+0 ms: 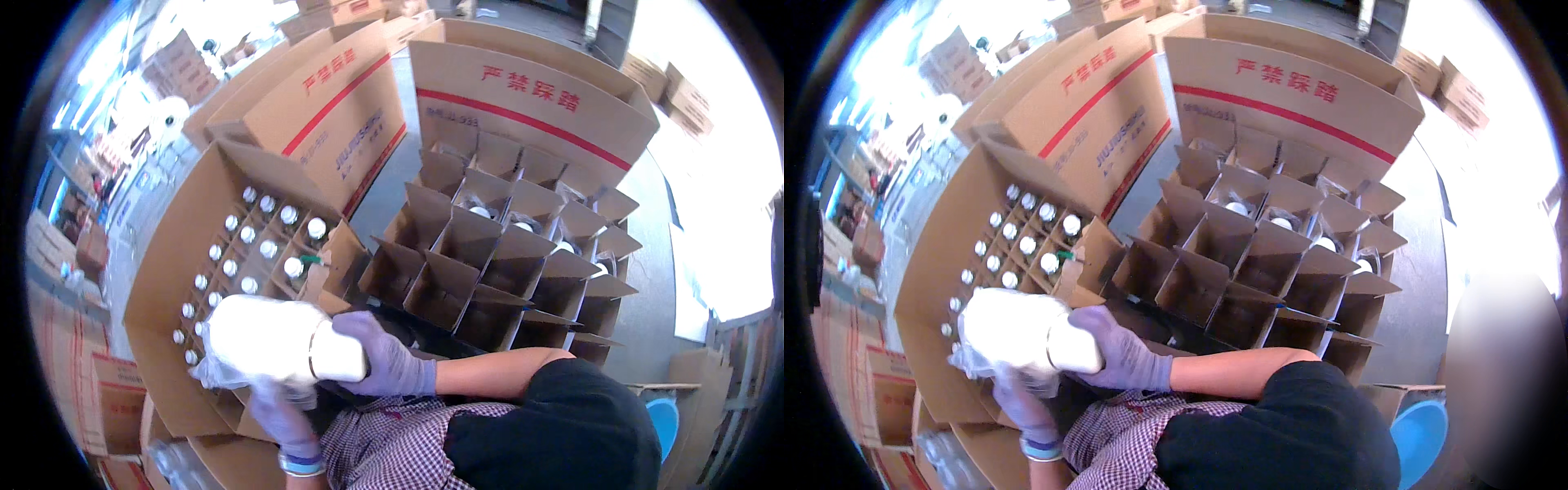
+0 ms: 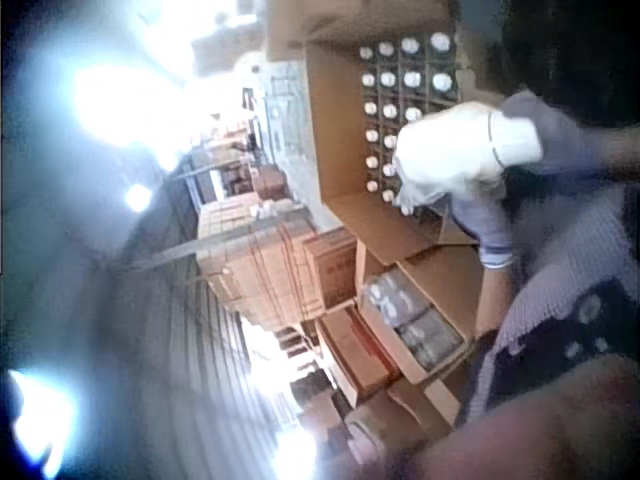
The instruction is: The person sits on the floor in a warehouse and packs white plastic jugs into a cardboard box. They remove the jugs from plastic wrapping, place them into a cardboard insert, and use a utility knife to open a new box.
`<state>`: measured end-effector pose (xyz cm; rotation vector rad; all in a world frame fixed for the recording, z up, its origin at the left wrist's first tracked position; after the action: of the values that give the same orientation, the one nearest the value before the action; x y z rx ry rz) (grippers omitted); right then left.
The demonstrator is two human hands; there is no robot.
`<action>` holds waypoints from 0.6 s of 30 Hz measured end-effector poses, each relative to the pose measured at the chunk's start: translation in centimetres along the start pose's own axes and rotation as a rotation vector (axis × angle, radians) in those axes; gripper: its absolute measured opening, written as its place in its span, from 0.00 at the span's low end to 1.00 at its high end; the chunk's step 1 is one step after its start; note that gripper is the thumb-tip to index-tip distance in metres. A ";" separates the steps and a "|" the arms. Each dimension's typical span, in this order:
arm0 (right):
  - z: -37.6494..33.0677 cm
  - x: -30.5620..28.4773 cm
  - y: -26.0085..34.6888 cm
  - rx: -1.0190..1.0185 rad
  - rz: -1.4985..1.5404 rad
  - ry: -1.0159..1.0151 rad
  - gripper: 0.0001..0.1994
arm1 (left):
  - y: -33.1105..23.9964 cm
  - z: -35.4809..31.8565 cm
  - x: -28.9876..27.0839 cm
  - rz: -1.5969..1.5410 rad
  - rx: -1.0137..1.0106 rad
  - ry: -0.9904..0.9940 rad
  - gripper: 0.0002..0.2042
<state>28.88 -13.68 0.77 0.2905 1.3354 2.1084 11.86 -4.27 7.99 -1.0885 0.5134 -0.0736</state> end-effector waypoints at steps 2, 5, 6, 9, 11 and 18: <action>0.9 -1.9 0.2 0.113 0.034 -0.131 0.43 | -2.8 -2.1 4.8 0.627 0.814 0.408 0.09; 0.4 -5.8 -1.7 0.187 0.169 -0.249 0.43 | -6.1 -2.9 9.3 0.463 0.679 0.721 0.09; 0.2 -7.2 -2.1 0.269 0.241 -0.287 0.42 | -6.1 -2.7 9.6 0.324 0.663 0.788 0.10; 0.7 -14.4 -4.4 0.302 0.113 -0.447 0.37 | -4.4 -3.3 8.8 0.228 0.646 0.911 0.16; 2.5 -19.0 -7.6 0.306 0.333 -0.572 0.34 | -2.7 -3.4 6.5 0.273 0.596 0.921 0.17; 12.0 -30.8 -14.7 0.598 -0.250 -0.826 0.42 | 2.6 -3.3 -6.5 0.493 0.302 0.476 0.13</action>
<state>64.54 -19.13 -2.28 1.0444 1.3274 1.1126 4.26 -3.81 6.93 -0.6203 1.1485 0.0250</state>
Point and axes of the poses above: each hand's wrist, its own z-axis towards the middle knuckle, its own x-axis out of the palm, y = z × x, the point moved 2 cm from there along z, towards the middle knuckle, and after that the axes turned 10 degrees about x, right-handed, at the moved point
